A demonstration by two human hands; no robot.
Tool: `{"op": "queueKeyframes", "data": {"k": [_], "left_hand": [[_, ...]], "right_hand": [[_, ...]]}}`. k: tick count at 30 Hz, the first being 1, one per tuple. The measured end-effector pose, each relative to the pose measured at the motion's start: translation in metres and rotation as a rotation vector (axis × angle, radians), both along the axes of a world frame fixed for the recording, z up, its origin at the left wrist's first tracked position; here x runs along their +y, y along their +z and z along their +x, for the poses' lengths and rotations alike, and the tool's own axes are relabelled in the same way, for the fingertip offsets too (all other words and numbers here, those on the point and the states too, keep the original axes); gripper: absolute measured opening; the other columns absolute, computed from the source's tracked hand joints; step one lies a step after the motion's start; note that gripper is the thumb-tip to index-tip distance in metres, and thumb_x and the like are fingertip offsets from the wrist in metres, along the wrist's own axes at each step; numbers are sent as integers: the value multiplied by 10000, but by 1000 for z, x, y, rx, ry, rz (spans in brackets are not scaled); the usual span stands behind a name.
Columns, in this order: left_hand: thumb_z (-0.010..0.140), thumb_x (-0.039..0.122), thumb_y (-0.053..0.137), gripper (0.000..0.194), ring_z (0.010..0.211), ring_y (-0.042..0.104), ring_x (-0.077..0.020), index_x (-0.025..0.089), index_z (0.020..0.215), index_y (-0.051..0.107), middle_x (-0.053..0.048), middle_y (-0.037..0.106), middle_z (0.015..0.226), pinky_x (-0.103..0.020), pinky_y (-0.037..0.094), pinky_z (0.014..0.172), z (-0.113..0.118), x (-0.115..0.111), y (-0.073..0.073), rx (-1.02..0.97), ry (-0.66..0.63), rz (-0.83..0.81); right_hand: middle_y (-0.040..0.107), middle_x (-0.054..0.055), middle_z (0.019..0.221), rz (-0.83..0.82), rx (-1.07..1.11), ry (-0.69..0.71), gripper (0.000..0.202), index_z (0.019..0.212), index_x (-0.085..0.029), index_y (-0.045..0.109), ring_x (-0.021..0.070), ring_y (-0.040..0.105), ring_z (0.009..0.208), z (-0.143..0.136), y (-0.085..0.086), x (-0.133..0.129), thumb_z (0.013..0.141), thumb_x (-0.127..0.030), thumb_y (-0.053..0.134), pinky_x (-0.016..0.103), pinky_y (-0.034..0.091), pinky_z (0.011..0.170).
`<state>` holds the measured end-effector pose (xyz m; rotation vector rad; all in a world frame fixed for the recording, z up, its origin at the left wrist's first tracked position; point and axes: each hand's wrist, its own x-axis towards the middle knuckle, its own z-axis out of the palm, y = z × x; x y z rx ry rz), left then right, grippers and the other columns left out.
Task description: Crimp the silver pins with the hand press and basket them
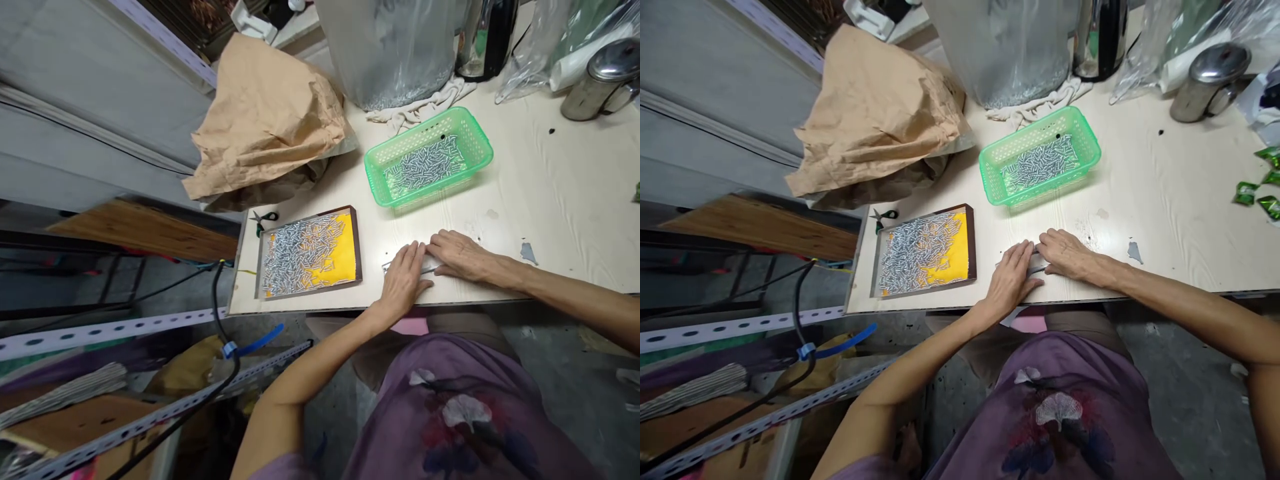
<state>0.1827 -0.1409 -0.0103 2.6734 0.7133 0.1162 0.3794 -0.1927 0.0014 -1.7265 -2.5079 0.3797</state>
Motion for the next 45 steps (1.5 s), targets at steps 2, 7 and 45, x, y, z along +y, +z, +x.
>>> {"op": "queueKeyframes", "data": {"k": [2,7,45], "left_hand": [[892,261,617,676,1273,479,-315,134,1468,286,-199,500,1394,-492,422,1053,10,8,-10,13,-78,-6],[851,327,681,715,1142,526,-309,134,1439,323,-171,541,1299,-498,447,1000,13,20,-13,49,-98,-41],[900,280,555,455,1385,413,-382,164,1340,540,-168,557,1386,-532,299,1178,28,-45,-40,-169,22,-240]], "right_hand": [[619,143,1021,-17,0,-15,425,1082,-76,608,264,534,939,-2,-1,-1,782,-334,764,354,414,785],[612,160,1125,22,-13,-82,575,1175,-100,571,291,527,1004,-2,-3,-3,741,-407,790,372,405,790],[636,87,944,137,-51,358,125,875,-309,742,285,485,952,-66,3,41,773,-346,679,388,400,713]]}}
